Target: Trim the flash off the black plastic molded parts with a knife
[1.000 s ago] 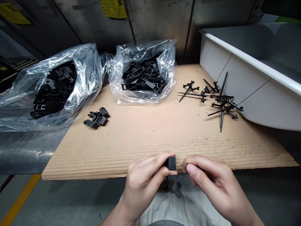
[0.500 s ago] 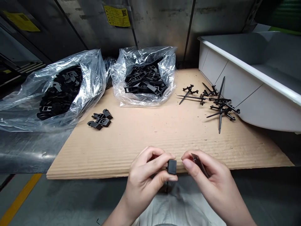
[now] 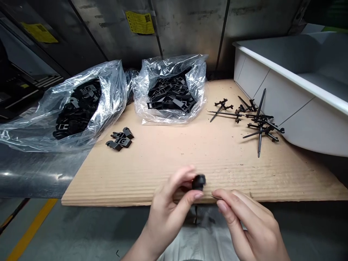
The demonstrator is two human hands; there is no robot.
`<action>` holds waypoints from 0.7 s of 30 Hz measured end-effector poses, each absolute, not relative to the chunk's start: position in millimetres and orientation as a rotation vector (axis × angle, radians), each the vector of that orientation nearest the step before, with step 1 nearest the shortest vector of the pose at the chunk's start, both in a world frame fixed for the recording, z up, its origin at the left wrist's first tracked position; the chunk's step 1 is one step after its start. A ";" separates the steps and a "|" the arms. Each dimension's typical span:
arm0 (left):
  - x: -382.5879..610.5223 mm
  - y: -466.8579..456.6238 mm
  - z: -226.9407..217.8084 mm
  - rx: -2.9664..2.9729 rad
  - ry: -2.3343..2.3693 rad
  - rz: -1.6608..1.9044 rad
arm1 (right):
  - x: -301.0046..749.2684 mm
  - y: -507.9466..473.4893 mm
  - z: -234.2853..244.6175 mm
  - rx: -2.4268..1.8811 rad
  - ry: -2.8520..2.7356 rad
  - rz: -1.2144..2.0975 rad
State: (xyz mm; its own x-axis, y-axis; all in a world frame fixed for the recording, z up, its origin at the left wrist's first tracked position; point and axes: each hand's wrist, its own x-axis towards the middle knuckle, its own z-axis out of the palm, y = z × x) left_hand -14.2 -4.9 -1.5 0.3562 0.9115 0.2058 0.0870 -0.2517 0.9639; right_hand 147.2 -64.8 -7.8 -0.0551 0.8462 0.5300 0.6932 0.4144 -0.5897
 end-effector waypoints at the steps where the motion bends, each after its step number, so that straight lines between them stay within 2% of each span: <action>1: -13.9 -4.7 -2.5 1.605 0.930 1.016 | 146.8 -64.4 -7.0 -1.331 -1.796 0.220; 8: -18.7 2.0 1.4 1.918 0.792 1.013 | 145.6 -58.7 -0.9 -1.314 -1.801 0.026; 21: -20.3 4.6 1.5 2.082 0.685 0.970 | 150.1 -57.8 -0.5 -1.342 -1.855 0.081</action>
State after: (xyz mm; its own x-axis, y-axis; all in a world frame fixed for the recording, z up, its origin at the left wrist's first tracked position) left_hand -20.3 4.6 1.5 0.5738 0.7052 0.4164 0.1564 -0.5934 0.7895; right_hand 150.1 -57.8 -0.5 -0.0902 0.8137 0.5743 0.7607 0.4285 -0.4876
